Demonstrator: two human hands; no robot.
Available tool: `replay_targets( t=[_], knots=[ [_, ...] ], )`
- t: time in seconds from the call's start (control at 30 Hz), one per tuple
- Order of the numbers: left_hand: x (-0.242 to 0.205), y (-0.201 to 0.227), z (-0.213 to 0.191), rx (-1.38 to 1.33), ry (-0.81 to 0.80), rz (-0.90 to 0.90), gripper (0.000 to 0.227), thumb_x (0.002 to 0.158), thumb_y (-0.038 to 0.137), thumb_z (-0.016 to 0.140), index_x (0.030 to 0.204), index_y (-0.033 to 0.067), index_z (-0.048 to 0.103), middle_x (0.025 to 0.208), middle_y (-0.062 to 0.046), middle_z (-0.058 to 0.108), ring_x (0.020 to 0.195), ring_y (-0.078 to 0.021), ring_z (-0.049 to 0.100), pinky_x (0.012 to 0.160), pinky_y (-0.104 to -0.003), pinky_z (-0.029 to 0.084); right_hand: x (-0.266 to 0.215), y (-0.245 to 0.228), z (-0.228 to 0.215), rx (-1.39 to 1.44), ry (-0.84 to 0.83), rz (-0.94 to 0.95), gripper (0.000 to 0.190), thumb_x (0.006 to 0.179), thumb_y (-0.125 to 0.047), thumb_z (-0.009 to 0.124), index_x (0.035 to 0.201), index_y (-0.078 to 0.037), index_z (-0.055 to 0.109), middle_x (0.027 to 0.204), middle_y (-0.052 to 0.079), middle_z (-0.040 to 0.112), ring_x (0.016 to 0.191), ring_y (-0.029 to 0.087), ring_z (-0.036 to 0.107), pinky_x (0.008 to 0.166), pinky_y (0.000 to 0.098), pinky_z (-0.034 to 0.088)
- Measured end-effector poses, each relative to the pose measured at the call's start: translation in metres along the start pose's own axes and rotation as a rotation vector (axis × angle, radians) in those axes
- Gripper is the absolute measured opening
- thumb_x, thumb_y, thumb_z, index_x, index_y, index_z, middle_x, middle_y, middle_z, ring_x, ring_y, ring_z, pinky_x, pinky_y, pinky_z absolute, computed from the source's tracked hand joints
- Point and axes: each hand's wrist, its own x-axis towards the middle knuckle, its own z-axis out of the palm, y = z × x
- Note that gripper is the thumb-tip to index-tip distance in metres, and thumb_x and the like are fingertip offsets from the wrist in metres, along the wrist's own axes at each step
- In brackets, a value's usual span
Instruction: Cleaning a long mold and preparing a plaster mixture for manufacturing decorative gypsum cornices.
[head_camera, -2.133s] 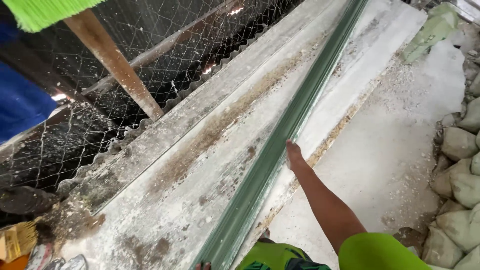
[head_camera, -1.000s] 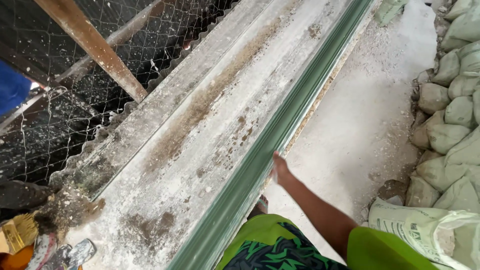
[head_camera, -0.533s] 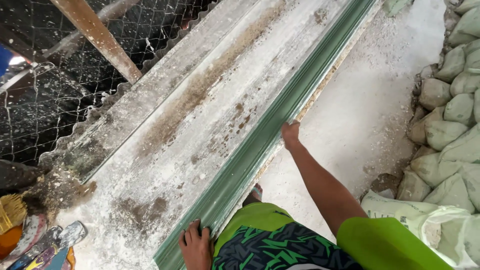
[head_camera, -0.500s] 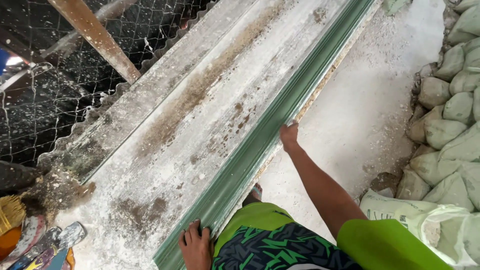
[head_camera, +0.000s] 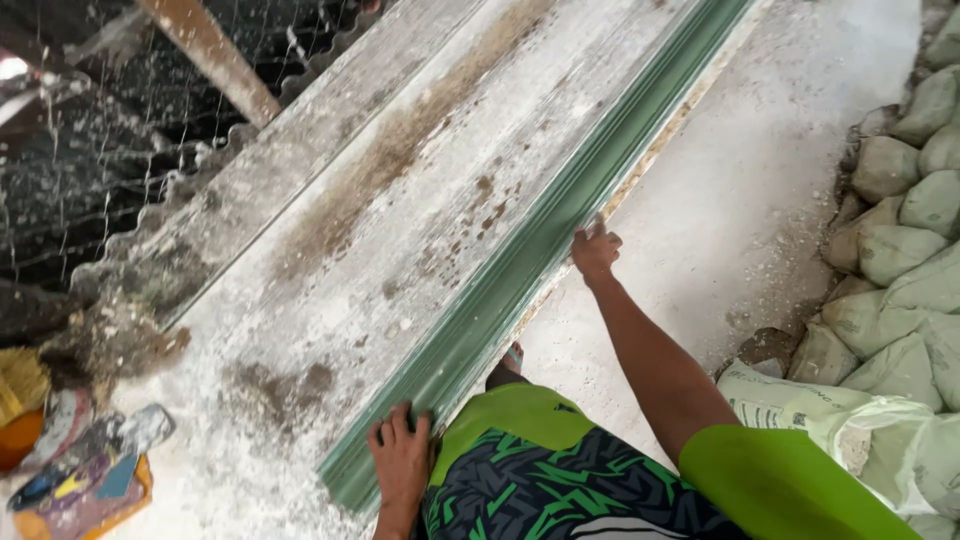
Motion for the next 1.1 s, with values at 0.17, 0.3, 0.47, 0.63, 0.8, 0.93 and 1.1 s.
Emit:
replay_targets(
  t=[0.17, 0.3, 0.47, 0.63, 0.8, 0.93, 1.1],
  knots=[
    [0.007, 0.007, -0.005, -0.049, 0.047, -0.085, 0.064, 0.083, 0.046, 0.072, 0.137, 0.0177, 0.053, 0.145, -0.021, 0.047, 0.129, -0.0408, 0.046, 0.107, -0.059, 0.036, -0.016, -0.012, -0.01, 0.279, -0.098, 0.088, 0.079, 0.106, -0.039, 0.048, 0.166, -0.016, 0.002, 0.151, 0.037, 0.039, 0.13, 0.048, 0.053, 0.109, 0.0459, 0.045],
    [0.024, 0.016, -0.031, 0.144, -0.118, -0.266, 0.092, 0.077, 0.064, 0.069, 0.155, 0.027, 0.038, 0.158, -0.027, 0.026, 0.148, -0.0472, 0.025, 0.108, -0.078, 0.02, -0.017, -0.016, -0.009, 0.304, -0.152, 0.07, 0.073, 0.108, -0.041, 0.042, 0.166, -0.02, 0.003, 0.153, 0.031, 0.045, 0.125, 0.044, 0.059, 0.106, 0.0459, 0.048],
    [0.023, 0.008, -0.024, 0.121, -0.25, -0.331, 0.099, 0.079, 0.07, 0.067, 0.158, 0.0271, 0.025, 0.164, -0.026, 0.018, 0.152, -0.0468, 0.017, 0.105, -0.084, 0.018, -0.008, -0.01, -0.005, 0.286, -0.19, 0.092, 0.069, 0.108, -0.037, 0.039, 0.166, -0.021, 0.004, 0.143, 0.029, 0.053, 0.111, 0.037, 0.068, 0.094, 0.0442, 0.055],
    [0.031, 0.01, -0.044, 0.122, -0.28, -0.31, 0.105, 0.076, 0.073, 0.069, 0.16, 0.0294, 0.022, 0.164, -0.025, 0.018, 0.15, -0.0477, 0.019, 0.103, -0.085, 0.017, -0.015, -0.01, -0.011, 0.29, -0.196, 0.015, 0.067, 0.109, -0.028, 0.04, 0.166, -0.021, 0.006, 0.133, 0.027, 0.061, 0.095, 0.029, 0.07, 0.08, 0.0414, 0.058],
    [0.029, 0.002, -0.05, 0.094, -0.445, -0.351, 0.122, 0.066, 0.08, 0.071, 0.163, 0.0273, 0.019, 0.168, -0.019, 0.016, 0.152, -0.0376, 0.023, 0.111, -0.083, 0.008, -0.018, -0.007, -0.016, 0.303, -0.198, 0.003, 0.067, 0.112, -0.029, 0.043, 0.167, -0.017, 0.007, 0.118, 0.022, 0.068, 0.073, 0.023, 0.067, 0.065, 0.0382, 0.057],
    [0.033, 0.001, -0.036, 0.066, -0.412, -0.347, 0.117, 0.069, 0.079, 0.071, 0.16, 0.025, 0.021, 0.165, -0.022, 0.015, 0.151, -0.0421, 0.021, 0.108, -0.082, 0.006, -0.022, -0.008, -0.018, 0.331, -0.238, -0.029, 0.07, 0.113, -0.031, 0.044, 0.168, -0.014, 0.005, 0.115, 0.024, 0.067, 0.068, 0.02, 0.062, 0.061, 0.0373, 0.053],
    [0.054, 0.021, -0.01, -0.106, 0.097, -0.189, 0.05, 0.098, 0.046, 0.061, 0.139, 0.0169, 0.06, 0.144, -0.012, 0.053, 0.141, -0.0337, 0.046, 0.118, -0.07, 0.021, 0.01, 0.032, 0.001, 0.195, 0.083, -0.387, 0.066, 0.108, -0.016, 0.055, 0.163, -0.003, 0.021, 0.144, 0.03, 0.046, 0.104, 0.037, 0.053, 0.09, 0.0505, 0.048]
  ],
)
